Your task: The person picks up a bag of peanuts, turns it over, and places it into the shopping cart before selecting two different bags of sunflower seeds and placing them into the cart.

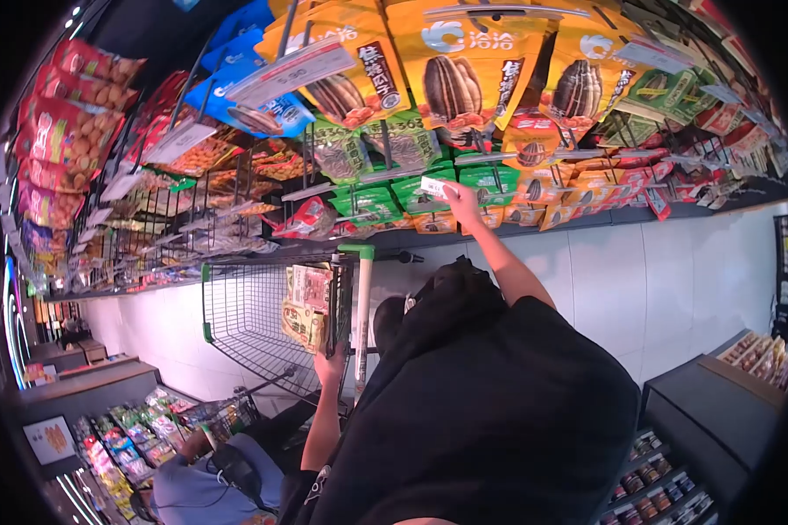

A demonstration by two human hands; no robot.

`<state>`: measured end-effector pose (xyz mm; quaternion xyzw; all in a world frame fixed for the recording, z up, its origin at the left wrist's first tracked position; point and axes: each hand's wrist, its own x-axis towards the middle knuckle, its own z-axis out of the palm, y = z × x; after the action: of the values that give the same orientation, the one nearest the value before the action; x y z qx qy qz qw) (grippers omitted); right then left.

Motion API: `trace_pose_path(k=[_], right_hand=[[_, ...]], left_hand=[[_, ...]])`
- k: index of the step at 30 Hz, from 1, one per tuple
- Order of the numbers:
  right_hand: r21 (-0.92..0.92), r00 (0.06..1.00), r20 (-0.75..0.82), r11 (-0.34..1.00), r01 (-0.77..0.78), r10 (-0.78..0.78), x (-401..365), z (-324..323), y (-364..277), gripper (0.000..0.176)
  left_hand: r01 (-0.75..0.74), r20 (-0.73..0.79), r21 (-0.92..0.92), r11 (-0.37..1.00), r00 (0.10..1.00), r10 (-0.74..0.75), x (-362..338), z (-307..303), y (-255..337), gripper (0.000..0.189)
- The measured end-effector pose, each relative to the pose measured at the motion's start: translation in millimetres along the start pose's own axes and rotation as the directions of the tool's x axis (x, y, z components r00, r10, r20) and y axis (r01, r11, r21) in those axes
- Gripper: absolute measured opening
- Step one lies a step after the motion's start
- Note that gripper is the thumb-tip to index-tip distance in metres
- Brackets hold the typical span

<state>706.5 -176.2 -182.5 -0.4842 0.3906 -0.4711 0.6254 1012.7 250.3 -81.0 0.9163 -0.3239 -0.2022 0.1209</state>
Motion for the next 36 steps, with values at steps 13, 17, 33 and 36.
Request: trace_pose_path(k=[13,17,33,36], right_hand=[[-0.108,0.957,-0.094,0.953,-0.283,0.274,-4,-21,-36,0.026],[-0.042,0.954,-0.183,0.968,-0.248,0.236,0,-17,-50,0.021],[0.201,0.881,0.067,0.858,-0.472,0.469,-4,-15,-60,0.042],[0.130,0.856,0.131,0.848,-0.514,0.499,-12,-19,-58,0.043]], left_hand=[[0.000,-0.008,-0.019,1.000,1.000,-0.001,-4,-2,5,0.032],[-0.061,-0.103,-0.004,0.998,0.993,0.060,-9,0,13,0.029],[-0.044,-0.095,-0.043,0.998,0.995,0.039,-19,5,35,0.029],[-0.041,-0.092,-0.025,0.999,0.995,0.039,-23,9,31,0.030]])
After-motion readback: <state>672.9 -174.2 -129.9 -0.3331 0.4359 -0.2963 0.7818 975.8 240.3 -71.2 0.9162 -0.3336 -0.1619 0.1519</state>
